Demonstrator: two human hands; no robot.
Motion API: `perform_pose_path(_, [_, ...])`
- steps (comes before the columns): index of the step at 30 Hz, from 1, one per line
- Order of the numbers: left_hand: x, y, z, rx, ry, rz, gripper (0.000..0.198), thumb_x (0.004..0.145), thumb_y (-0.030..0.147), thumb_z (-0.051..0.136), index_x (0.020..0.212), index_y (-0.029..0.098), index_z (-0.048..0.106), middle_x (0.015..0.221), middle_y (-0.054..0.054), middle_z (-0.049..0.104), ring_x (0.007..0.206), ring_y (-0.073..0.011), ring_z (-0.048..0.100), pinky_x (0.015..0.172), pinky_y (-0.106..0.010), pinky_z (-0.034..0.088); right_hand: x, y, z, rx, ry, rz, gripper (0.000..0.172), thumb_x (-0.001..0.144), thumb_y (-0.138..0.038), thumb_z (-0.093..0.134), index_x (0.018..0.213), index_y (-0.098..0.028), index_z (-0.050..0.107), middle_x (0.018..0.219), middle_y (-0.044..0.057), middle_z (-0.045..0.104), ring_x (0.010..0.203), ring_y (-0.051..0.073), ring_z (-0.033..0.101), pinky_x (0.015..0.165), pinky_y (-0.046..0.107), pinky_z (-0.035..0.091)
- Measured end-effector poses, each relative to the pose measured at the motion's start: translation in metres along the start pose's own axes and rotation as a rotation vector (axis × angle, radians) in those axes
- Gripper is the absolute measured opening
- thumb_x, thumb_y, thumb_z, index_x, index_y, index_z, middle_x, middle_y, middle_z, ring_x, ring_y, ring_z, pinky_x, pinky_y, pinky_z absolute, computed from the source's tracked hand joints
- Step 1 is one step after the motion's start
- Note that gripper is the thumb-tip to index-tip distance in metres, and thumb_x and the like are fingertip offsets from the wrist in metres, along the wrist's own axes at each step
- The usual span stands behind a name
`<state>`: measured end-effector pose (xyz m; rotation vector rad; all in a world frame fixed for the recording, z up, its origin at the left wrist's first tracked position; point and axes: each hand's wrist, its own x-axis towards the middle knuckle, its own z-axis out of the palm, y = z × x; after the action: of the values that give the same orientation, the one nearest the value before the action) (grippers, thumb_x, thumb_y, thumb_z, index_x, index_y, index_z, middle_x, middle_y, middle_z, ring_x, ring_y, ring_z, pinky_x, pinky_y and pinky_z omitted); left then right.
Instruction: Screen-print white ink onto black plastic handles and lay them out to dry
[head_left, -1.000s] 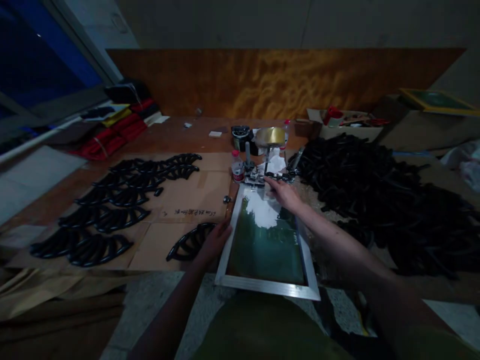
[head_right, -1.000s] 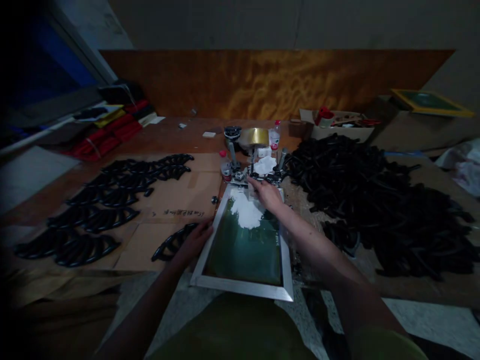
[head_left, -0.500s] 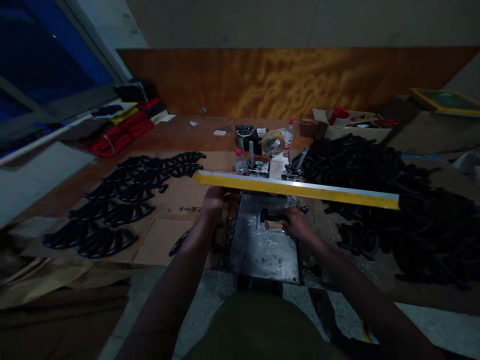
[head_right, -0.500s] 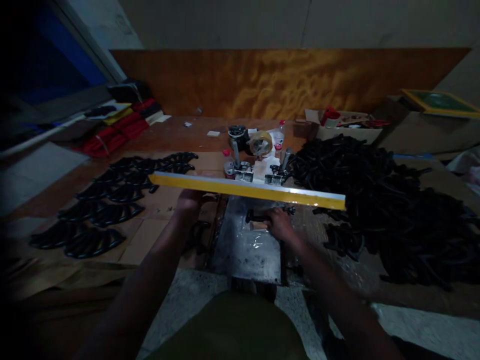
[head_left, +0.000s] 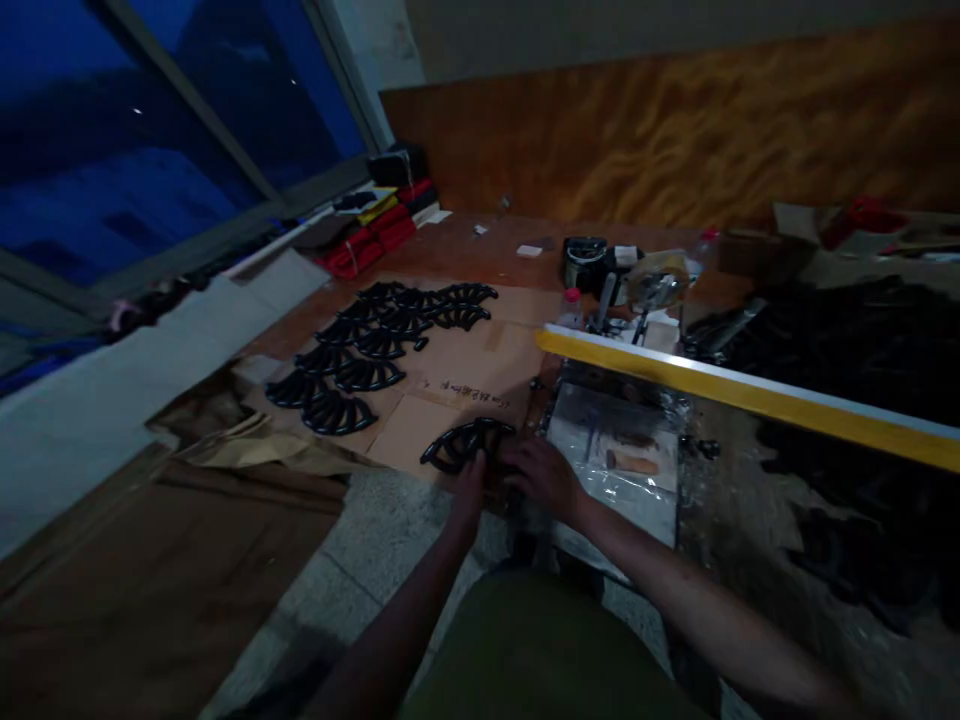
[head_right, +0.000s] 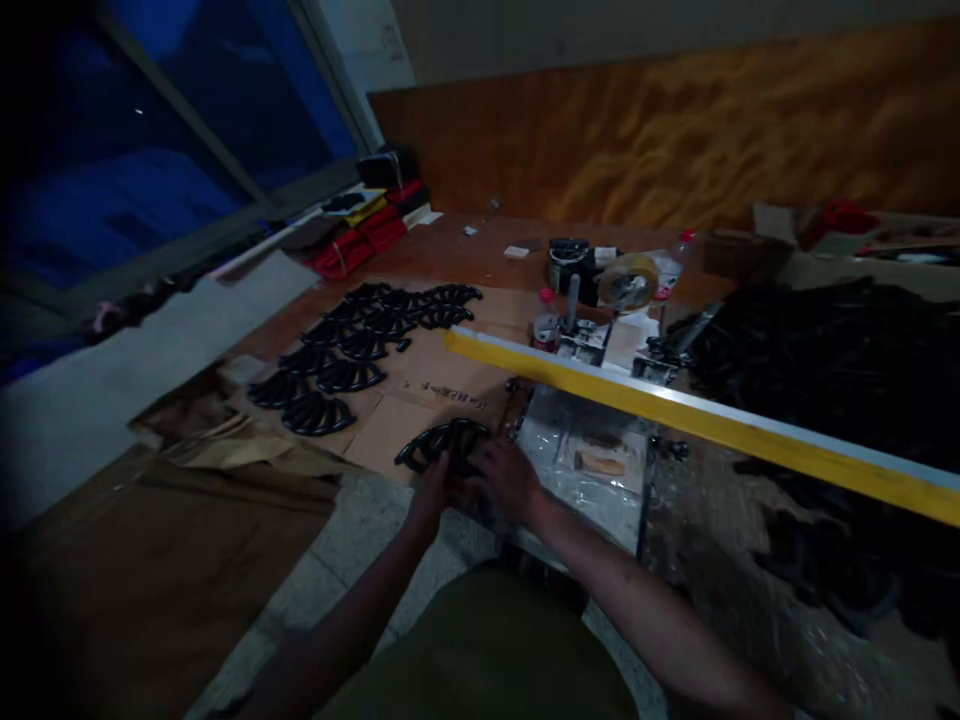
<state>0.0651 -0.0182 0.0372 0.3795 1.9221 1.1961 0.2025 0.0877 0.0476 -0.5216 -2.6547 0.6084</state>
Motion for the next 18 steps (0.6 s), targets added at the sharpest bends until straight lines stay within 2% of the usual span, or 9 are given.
perform_pose_path(3, [0.020, -0.029, -0.049, -0.043, 0.185, -0.095, 0.065, 0.083, 0.073, 0.039, 0.106, 0.017, 0.062, 0.081, -0.009, 0.069, 0.065, -0.0196, 0.065, 0.052, -0.029, 0.050, 0.038, 0.002, 0.030, -0.005, -0.118, 0.025, 0.032, 0.093, -0.029, 0.061, 0.123, -0.018, 0.066, 0.112, 0.011, 0.068, 0.109, 0.024, 0.055, 0.095, 0.037, 0.043])
perform_pose_path(6, [0.036, -0.056, -0.081, 0.061, 0.263, -0.156, 0.068, 0.087, 0.071, 0.024, 0.098, 0.015, 0.060, 0.084, -0.012, 0.070, 0.063, -0.0172, 0.065, 0.054, -0.028, 0.051, 0.067, 0.005, 0.054, -0.091, -0.280, 0.102, 0.032, 0.096, -0.034, 0.055, 0.124, -0.021, 0.065, 0.114, 0.012, 0.067, 0.112, 0.025, 0.053, 0.095, 0.038, 0.041])
perform_pose_path(10, [0.054, -0.073, -0.093, 0.333, 0.235, -0.181, 0.072, 0.093, 0.060, 0.006, 0.109, 0.012, 0.057, 0.091, -0.015, 0.073, 0.066, -0.0176, 0.068, 0.058, -0.029, 0.054, 0.088, 0.002, 0.074, -0.187, -0.408, 0.196, 0.035, 0.098, -0.040, 0.048, 0.124, -0.023, 0.064, 0.116, 0.012, 0.066, 0.116, 0.028, 0.050, 0.094, 0.039, 0.039])
perform_pose_path(12, [0.061, -0.074, -0.096, 0.418, 0.208, -0.186, 0.071, 0.095, 0.057, 0.006, 0.112, 0.012, 0.058, 0.083, -0.014, 0.073, 0.064, -0.0192, 0.069, 0.058, -0.030, 0.053, 0.094, -0.001, 0.079, -0.209, -0.432, 0.216, 0.036, 0.098, -0.041, 0.047, 0.122, -0.021, 0.064, 0.116, 0.013, 0.067, 0.118, 0.029, 0.049, 0.095, 0.041, 0.037])
perform_pose_path(15, [0.072, -0.068, -0.103, 0.605, 0.172, -0.149, 0.056, 0.097, 0.052, 0.023, 0.116, 0.015, 0.061, 0.074, -0.011, 0.072, 0.068, -0.0224, 0.071, 0.066, -0.033, 0.053, 0.102, -0.005, 0.085, -0.197, -0.448, 0.251, 0.037, 0.098, -0.044, 0.047, 0.118, -0.019, 0.065, 0.113, 0.014, 0.069, 0.119, 0.029, 0.048, 0.098, 0.043, 0.034])
perform_pose_path(18, [0.091, -0.057, -0.112, 0.806, 0.179, -0.074, 0.045, 0.095, 0.045, 0.037, 0.118, 0.015, 0.061, 0.082, -0.013, 0.074, 0.083, -0.0256, 0.072, 0.077, -0.036, 0.052, 0.114, -0.006, 0.089, -0.170, -0.459, 0.287, 0.040, 0.096, -0.045, 0.051, 0.121, -0.017, 0.063, 0.117, 0.015, 0.068, 0.122, 0.030, 0.047, 0.100, 0.044, 0.032])
